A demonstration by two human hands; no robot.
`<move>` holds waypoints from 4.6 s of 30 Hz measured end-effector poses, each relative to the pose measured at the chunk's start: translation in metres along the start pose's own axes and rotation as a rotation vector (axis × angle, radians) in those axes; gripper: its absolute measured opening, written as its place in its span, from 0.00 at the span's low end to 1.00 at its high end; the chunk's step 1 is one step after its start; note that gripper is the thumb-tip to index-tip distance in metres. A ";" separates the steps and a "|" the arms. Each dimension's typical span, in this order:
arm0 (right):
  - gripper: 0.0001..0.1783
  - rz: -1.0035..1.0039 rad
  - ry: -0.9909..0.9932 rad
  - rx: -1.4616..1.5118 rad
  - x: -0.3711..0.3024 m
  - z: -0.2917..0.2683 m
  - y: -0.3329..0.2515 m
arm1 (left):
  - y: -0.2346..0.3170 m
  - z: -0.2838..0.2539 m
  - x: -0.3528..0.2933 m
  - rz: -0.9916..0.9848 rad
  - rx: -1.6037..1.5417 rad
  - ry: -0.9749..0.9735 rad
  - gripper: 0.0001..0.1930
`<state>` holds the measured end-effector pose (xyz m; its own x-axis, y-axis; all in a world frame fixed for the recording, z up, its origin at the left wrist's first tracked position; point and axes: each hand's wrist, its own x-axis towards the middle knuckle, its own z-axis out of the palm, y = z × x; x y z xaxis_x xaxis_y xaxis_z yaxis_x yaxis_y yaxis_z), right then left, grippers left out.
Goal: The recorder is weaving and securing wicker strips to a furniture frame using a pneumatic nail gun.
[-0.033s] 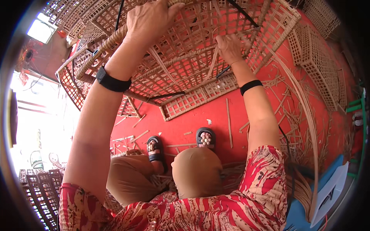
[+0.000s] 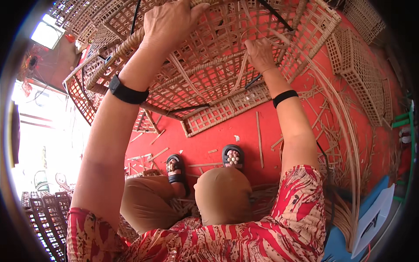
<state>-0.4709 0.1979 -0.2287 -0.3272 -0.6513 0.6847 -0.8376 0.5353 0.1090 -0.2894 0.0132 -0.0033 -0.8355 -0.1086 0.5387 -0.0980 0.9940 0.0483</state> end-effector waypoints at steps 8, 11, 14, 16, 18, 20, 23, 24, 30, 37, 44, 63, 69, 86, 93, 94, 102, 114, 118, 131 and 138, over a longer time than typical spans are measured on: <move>0.09 -0.022 -0.029 -0.005 0.008 -0.006 0.006 | -0.007 0.008 0.004 0.012 0.004 0.020 0.24; 0.05 -0.030 -0.049 -0.077 0.005 -0.010 -0.005 | -0.012 0.012 0.004 0.015 0.031 0.028 0.24; 0.03 -0.009 -0.066 -0.152 0.004 -0.019 -0.012 | -0.007 0.010 0.007 0.012 0.030 0.038 0.24; 0.02 0.014 -0.056 -0.187 0.004 -0.023 -0.017 | -0.005 0.007 0.008 -0.002 0.017 0.015 0.24; 0.03 0.087 -0.118 -0.176 0.005 -0.025 -0.023 | -0.006 0.009 0.007 -0.007 0.021 0.013 0.24; 0.04 0.107 -0.140 -0.178 0.004 -0.023 -0.024 | -0.008 0.012 0.006 -0.011 0.026 0.012 0.24; 0.04 0.117 -0.160 -0.186 0.005 -0.026 -0.025 | -0.008 0.014 0.004 0.002 0.035 0.045 0.23; 0.04 0.105 -0.160 -0.192 0.006 -0.028 -0.025 | -0.008 0.014 0.004 -0.005 0.034 0.040 0.23; 0.04 -0.065 -0.261 -0.140 0.014 -0.045 -0.015 | -0.007 0.011 -0.001 -0.021 0.044 0.020 0.23; 0.04 -0.129 -0.218 -0.211 0.019 -0.044 -0.012 | -0.007 0.012 0.000 -0.006 0.010 0.059 0.23; 0.07 0.027 -0.648 0.142 0.033 -0.034 0.015 | -0.004 0.008 0.003 -0.016 0.003 0.020 0.23; 0.08 -0.069 -0.552 -0.303 0.032 -0.045 -0.025 | -0.006 0.012 0.003 -0.028 0.016 0.057 0.23; 0.09 -0.148 -0.418 -0.125 0.018 -0.028 -0.007 | -0.008 0.013 0.003 -0.035 0.018 0.064 0.23; 0.07 -0.042 -0.252 -0.109 0.017 -0.030 -0.028 | -0.008 0.013 0.004 -0.036 0.023 0.072 0.23; 0.10 0.031 -0.364 0.055 0.012 -0.017 -0.015 | -0.007 0.014 0.003 -0.021 0.040 0.100 0.22; 0.10 0.030 -0.368 0.052 0.013 -0.018 -0.015 | -0.007 0.015 0.003 -0.017 0.049 0.108 0.23; 0.17 -0.078 -0.239 -0.083 0.007 -0.009 -0.006 | -0.005 0.012 0.003 -0.036 0.046 0.092 0.22; 0.12 -0.281 -0.317 -0.128 0.015 -0.032 0.002 | -0.011 0.019 0.004 -0.009 0.015 0.112 0.23; 0.14 -0.300 0.016 -0.099 0.011 -0.041 -0.017 | -0.021 0.025 0.009 -0.030 0.045 0.079 0.24; 0.09 0.866 -0.437 1.127 -0.162 0.108 -0.168 | -0.011 0.021 0.023 -0.022 -0.008 0.028 0.25; 0.13 -0.090 -0.462 0.419 -0.148 0.061 -0.213 | -0.011 0.022 0.018 0.008 -0.037 0.058 0.24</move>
<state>-0.2706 0.1472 -0.3969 -0.3246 -0.8991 0.2939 -0.9402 0.2728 -0.2037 -0.3151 -0.0004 -0.0127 -0.8033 -0.1012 0.5870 -0.0709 0.9947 0.0743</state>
